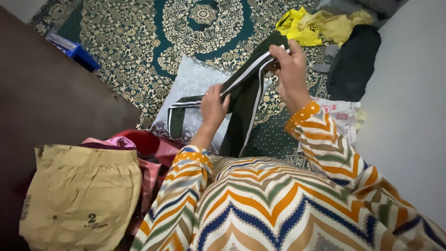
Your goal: Fold a green sweatshirt and yellow pants on the floor.
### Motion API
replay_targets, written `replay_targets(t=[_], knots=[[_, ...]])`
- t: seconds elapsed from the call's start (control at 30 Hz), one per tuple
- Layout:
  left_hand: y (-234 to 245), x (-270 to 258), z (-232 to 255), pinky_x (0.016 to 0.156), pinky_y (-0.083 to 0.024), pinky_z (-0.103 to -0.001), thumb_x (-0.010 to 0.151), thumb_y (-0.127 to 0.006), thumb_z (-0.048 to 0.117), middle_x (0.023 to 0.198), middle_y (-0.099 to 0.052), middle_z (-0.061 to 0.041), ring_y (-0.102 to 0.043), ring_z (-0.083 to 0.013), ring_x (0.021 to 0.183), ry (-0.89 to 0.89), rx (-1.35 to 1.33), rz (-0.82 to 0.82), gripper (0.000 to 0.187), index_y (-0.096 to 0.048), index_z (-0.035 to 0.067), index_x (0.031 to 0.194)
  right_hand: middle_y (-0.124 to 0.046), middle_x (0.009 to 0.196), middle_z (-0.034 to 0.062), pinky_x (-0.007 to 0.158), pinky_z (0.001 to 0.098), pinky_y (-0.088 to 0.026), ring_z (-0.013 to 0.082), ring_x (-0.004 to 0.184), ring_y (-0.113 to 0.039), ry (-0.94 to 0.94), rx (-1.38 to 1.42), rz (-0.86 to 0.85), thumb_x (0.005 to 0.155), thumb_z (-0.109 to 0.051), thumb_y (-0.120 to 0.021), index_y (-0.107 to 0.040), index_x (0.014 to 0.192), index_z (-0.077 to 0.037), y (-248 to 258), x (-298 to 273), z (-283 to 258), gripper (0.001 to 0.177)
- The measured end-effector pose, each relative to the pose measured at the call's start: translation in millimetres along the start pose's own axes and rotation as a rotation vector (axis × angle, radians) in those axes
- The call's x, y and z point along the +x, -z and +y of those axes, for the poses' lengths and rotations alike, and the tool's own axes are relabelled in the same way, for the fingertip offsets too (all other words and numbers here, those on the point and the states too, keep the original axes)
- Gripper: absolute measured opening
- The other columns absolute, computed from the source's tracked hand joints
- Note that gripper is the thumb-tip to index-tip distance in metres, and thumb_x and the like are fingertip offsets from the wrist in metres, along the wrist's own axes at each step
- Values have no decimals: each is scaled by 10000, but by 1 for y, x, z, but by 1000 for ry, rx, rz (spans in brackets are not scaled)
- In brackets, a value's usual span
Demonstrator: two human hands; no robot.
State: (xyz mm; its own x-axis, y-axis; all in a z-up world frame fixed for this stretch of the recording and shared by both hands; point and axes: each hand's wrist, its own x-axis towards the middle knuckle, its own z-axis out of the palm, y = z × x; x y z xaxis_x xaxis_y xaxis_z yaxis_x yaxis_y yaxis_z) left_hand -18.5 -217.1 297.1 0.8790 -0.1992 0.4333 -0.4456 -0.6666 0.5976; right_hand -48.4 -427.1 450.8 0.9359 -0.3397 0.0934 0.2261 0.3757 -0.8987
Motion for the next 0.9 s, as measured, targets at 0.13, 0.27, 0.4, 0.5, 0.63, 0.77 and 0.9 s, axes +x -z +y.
replay_targets(t=[0.13,0.27,0.4,0.5,0.63,0.77,0.9], knots=[[-14,9,2,832,-517,-471,851,-709,118,1050,-676,-122,-652,-365,979,-117,-86,118,233,-636,92,1071,-682,946,20,719,293,-613,113,795,-680,14,8,3,953,-70,-684,-629,1073,-68,4,-4,-2,132],[-28,13,-12,820,-526,-482,943,-665,107,1013,-687,-140,-666,-364,955,135,-134,87,152,-642,101,1093,-693,945,18,717,302,-615,118,815,-694,22,17,34,943,-76,-683,-626,1050,-74,12,-3,-1,122],[-5,-3,8,767,-495,-516,899,-644,71,996,-668,-154,-642,-411,912,55,-61,176,235,-607,48,1130,-668,931,21,746,325,-627,127,837,-684,94,61,75,982,-65,-695,-609,1027,-67,35,11,9,96],[-11,-26,29,750,-494,-508,940,-615,28,990,-632,-162,-643,-397,888,-357,4,130,123,-627,38,1062,-672,930,20,736,325,-630,134,828,-686,127,81,154,983,-83,-687,-605,1028,-78,33,15,3,93],[-34,-41,68,758,-514,-496,857,-635,77,999,-629,-159,-640,-376,893,-405,-75,-56,129,-684,55,974,-682,976,35,779,328,-631,147,872,-701,185,97,154,999,-96,-685,-593,1054,-76,20,12,-6,109],[-41,-26,112,696,-485,-533,762,-774,350,979,-614,-210,-624,-403,898,-101,-1,-16,363,-698,-1,816,-670,975,34,782,345,-625,152,867,-685,199,178,97,1003,-73,-688,-583,1049,-79,12,6,-5,114],[-62,-20,101,718,-470,-549,687,-793,408,967,-628,-191,-624,-391,930,18,55,-52,423,-712,-3,748,-669,987,21,780,338,-623,146,887,-688,195,194,139,1006,-69,-688,-579,1064,-83,23,8,-5,124]])
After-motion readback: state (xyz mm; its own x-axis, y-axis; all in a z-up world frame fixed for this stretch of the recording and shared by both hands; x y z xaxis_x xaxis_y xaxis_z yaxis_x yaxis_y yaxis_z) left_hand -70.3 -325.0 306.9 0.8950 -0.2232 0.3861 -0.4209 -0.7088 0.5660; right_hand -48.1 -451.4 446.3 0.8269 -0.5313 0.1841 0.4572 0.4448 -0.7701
